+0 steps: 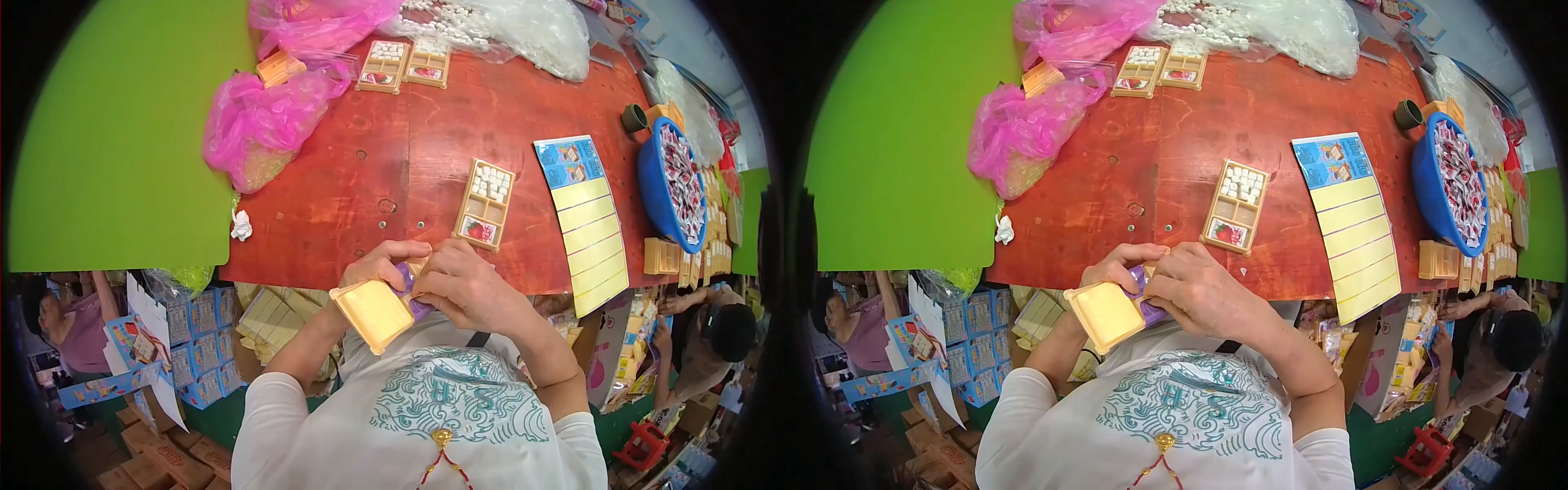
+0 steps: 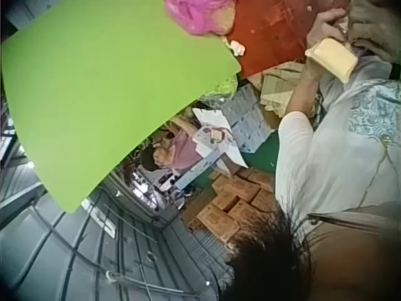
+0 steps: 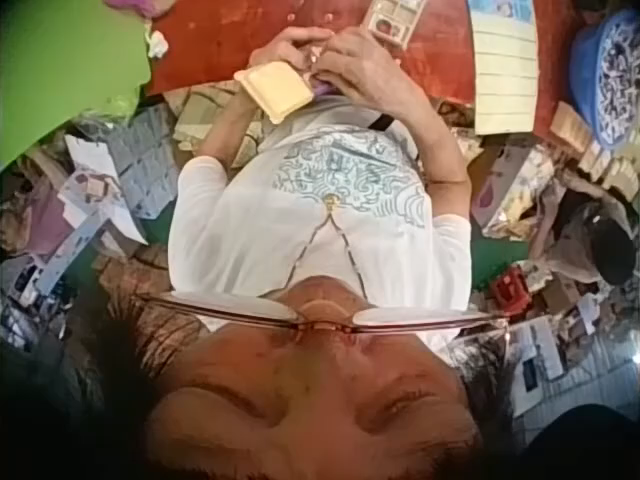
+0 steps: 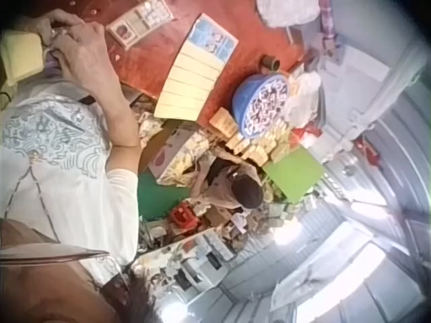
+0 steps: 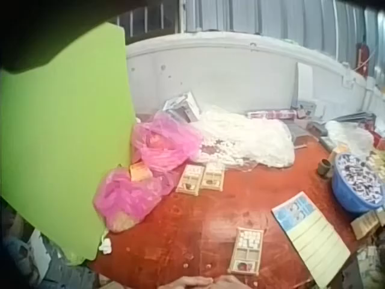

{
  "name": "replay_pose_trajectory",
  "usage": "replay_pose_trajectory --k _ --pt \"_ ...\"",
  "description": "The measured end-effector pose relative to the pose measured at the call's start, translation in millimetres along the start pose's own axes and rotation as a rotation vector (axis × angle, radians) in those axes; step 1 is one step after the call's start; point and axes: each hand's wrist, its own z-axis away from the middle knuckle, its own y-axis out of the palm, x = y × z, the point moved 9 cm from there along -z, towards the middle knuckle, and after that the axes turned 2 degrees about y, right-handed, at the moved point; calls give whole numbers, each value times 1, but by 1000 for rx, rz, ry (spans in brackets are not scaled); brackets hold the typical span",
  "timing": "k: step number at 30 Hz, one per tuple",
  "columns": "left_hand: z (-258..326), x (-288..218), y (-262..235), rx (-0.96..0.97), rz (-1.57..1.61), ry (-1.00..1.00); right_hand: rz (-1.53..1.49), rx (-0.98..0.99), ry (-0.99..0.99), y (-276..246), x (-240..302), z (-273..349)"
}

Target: Packing small toy items into plastic trays and clear bags at a factory workstation.

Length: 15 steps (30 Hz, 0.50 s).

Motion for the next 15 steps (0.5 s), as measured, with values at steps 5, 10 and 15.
replay_pose_trajectory --k 5,10,15 --pt "5 10 0 -36 181 -76 -90 -48 -39 4 -1 5" --pt "9 15 5 -15 244 -124 -187 -40 76 7 -2 6" --pt "11 16 11 3 253 -134 -198 2 93 12 -4 10"
